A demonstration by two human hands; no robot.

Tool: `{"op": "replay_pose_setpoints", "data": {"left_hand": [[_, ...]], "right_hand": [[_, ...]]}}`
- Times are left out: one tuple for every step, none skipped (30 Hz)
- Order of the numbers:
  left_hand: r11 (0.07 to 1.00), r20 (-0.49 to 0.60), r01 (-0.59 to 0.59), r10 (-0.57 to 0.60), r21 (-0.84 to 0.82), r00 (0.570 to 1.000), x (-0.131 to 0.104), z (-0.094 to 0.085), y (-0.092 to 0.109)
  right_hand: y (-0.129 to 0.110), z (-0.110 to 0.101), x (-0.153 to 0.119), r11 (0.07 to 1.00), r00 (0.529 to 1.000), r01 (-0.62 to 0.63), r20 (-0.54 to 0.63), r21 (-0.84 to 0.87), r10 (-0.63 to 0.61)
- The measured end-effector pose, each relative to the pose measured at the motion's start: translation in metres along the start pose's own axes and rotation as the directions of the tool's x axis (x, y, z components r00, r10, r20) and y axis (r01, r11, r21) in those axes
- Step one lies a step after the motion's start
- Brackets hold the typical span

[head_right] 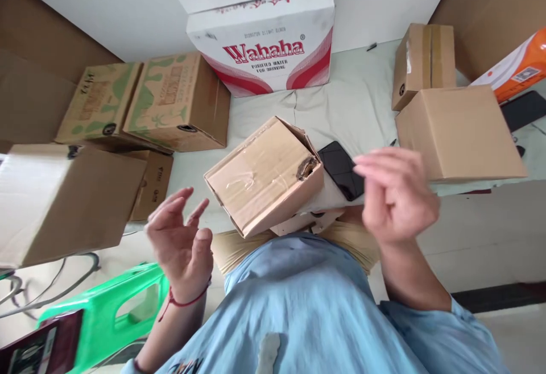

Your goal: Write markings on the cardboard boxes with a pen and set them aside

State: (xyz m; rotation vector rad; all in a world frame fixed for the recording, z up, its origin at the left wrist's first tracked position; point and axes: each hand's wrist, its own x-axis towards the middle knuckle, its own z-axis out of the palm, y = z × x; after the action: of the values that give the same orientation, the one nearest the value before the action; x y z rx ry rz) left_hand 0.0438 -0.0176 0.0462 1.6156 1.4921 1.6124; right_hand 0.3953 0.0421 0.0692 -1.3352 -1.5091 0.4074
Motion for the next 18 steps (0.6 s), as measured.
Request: {"op": "replay_pose_setpoints", "data": {"left_hand": [[0.994, 0.038, -0.098, 0.096, 0.049, 0.995, 0.009, 0.001, 0.006], [0.977, 0.094, -0.193, 0.184, 0.095, 0.978, 0.018, 0.002, 0.012], [0.948, 0.162, -0.286, 0.264, 0.136, 0.951, 0.027, 0.003, 0.017], [0.912, 0.245, -0.378, 0.333, 0.162, 0.910, 0.036, 0.006, 0.022], [0.872, 0.348, -0.459, 0.384, 0.167, 0.855, 0.045, 0.008, 0.025], [0.836, 0.455, -0.526, 0.412, 0.155, 0.789, 0.052, 0.011, 0.028], [0.804, 0.546, -0.579, 0.426, 0.137, 0.722, 0.058, 0.013, 0.029], [0.778, 0.614, -0.615, 0.426, 0.126, 0.664, 0.063, 0.014, 0.030], [0.758, 0.655, -0.639, 0.418, 0.129, 0.629, 0.066, 0.014, 0.031], [0.744, 0.676, -0.652, 0.404, 0.150, 0.616, 0.067, 0.013, 0.032], [0.729, 0.679, -0.660, 0.393, 0.180, 0.620, 0.067, 0.011, 0.033], [0.715, 0.675, -0.665, 0.384, 0.214, 0.630, 0.065, 0.008, 0.035], [0.702, 0.670, -0.668, 0.375, 0.246, 0.641, 0.063, 0.004, 0.037], [0.688, 0.659, -0.669, 0.369, 0.280, 0.655, 0.061, 0.000, 0.040], [0.676, 0.637, -0.666, 0.370, 0.315, 0.677, 0.058, -0.003, 0.043], [0.667, 0.607, -0.659, 0.375, 0.348, 0.700, 0.055, -0.005, 0.046], [0.662, 0.578, -0.650, 0.382, 0.374, 0.721, 0.053, -0.006, 0.049], [0.660, 0.557, -0.640, 0.384, 0.393, 0.737, 0.051, -0.005, 0.052]], "right_hand": [[0.022, -0.009, 0.001, 0.985, 0.993, 0.016, -0.111, -0.172, -0.036], [0.043, -0.017, 0.003, 0.940, 0.996, -0.004, -0.085, -0.341, -0.027], [0.061, -0.022, 0.005, 0.871, 0.998, -0.067, -0.029, -0.487, 0.061], [0.076, -0.027, 0.006, 0.780, 0.988, -0.104, 0.026, -0.617, 0.152], [0.087, -0.030, 0.007, 0.685, 0.963, -0.113, 0.089, -0.720, 0.253], [0.095, -0.032, 0.008, 0.597, 0.924, -0.102, 0.146, -0.796, 0.352], [0.100, -0.033, 0.009, 0.526, 0.880, -0.066, 0.199, -0.848, 0.431], [0.102, -0.034, 0.011, 0.474, 0.835, -0.019, 0.247, -0.880, 0.492], [0.102, -0.033, 0.013, 0.438, 0.792, 0.030, 0.289, -0.898, 0.538], [0.101, -0.031, 0.016, 0.411, 0.756, 0.074, 0.320, -0.908, 0.571], [0.100, -0.029, 0.020, 0.389, 0.725, 0.112, 0.343, -0.914, 0.597], [0.099, -0.026, 0.025, 0.370, 0.700, 0.145, 0.360, -0.917, 0.617], [0.098, -0.023, 0.030, 0.353, 0.679, 0.170, 0.369, -0.920, 0.635], [0.097, -0.019, 0.035, 0.338, 0.663, 0.188, 0.373, -0.922, 0.649], [0.095, -0.016, 0.040, 0.325, 0.655, 0.205, 0.376, -0.923, 0.656], [0.094, -0.013, 0.045, 0.316, 0.650, 0.222, 0.382, -0.922, 0.657], [0.093, -0.010, 0.049, 0.312, 0.646, 0.242, 0.393, -0.919, 0.654], [0.092, -0.007, 0.053, 0.312, 0.641, 0.266, 0.409, -0.912, 0.650]]}}
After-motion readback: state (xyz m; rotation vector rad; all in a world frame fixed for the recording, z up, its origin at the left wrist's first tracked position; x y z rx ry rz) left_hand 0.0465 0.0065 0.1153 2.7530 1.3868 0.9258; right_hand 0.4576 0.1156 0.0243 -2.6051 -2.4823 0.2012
